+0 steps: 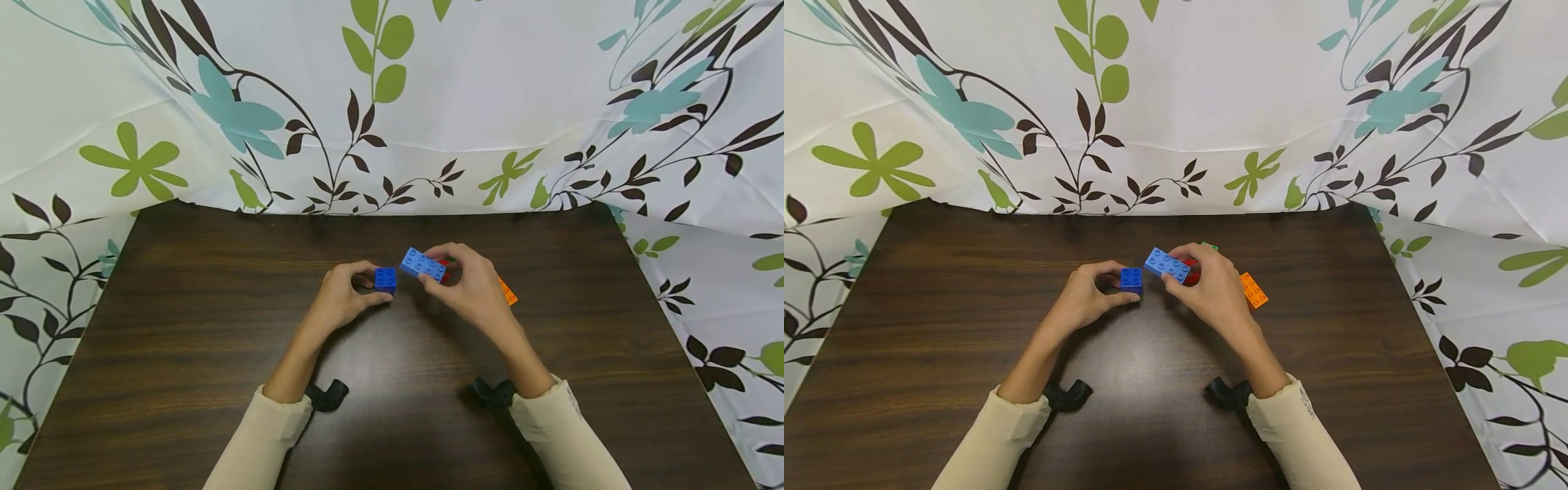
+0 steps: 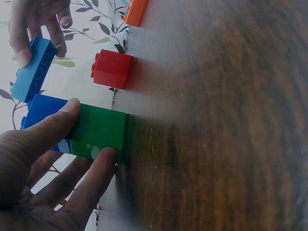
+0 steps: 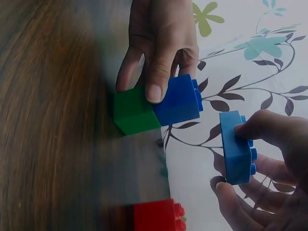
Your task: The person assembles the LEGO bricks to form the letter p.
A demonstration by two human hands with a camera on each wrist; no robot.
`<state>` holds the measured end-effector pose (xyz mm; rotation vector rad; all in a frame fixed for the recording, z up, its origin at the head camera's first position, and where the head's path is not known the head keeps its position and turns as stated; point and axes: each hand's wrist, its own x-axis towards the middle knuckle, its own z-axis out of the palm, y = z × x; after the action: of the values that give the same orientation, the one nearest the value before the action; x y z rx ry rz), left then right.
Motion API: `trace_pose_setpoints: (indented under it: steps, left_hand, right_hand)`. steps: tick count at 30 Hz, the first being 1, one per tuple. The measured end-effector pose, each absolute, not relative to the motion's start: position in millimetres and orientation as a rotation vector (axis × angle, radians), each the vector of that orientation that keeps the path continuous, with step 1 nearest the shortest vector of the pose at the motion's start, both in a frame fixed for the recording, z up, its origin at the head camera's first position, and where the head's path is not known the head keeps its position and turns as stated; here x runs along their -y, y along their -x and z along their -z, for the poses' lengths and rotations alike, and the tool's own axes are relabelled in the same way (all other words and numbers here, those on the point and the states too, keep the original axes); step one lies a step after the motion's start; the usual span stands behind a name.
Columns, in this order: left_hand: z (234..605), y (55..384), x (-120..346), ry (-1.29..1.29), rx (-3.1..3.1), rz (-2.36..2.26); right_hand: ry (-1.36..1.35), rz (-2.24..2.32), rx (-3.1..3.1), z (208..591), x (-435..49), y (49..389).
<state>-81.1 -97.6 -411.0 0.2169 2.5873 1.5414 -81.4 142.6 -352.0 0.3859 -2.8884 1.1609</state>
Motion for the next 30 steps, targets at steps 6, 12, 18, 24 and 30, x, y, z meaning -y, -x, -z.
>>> trace_pose_setpoints:
  steps: [6, 12, 18, 24, 30]
  left_hand:
    - [411.5, 81.6, 98.0, -0.225, -2.588, -1.548]
    - [410.5, 80.3, 97.4, -0.224, -2.595, -1.512]
    - [410.3, 80.4, 96.9, -0.213, -2.597, -1.492]
    - [409.3, 79.0, 96.5, -0.201, -2.599, -1.478]
    - [410.5, 79.6, 97.4, -0.211, -2.608, -1.466]
  right_hand:
    - [-0.439, -1.171, 2.876, 351.4, -135.3, 82.0]
    - [-0.469, -1.22, 2.882, 350.5, -128.4, 81.4]
    - [-0.505, -1.248, 2.9, 353.4, -122.9, 81.0]
    - [-0.531, -1.222, 2.918, 356.8, -120.9, 80.8]
    - [-0.581, -1.195, 2.908, 358.4, -120.2, 83.2]
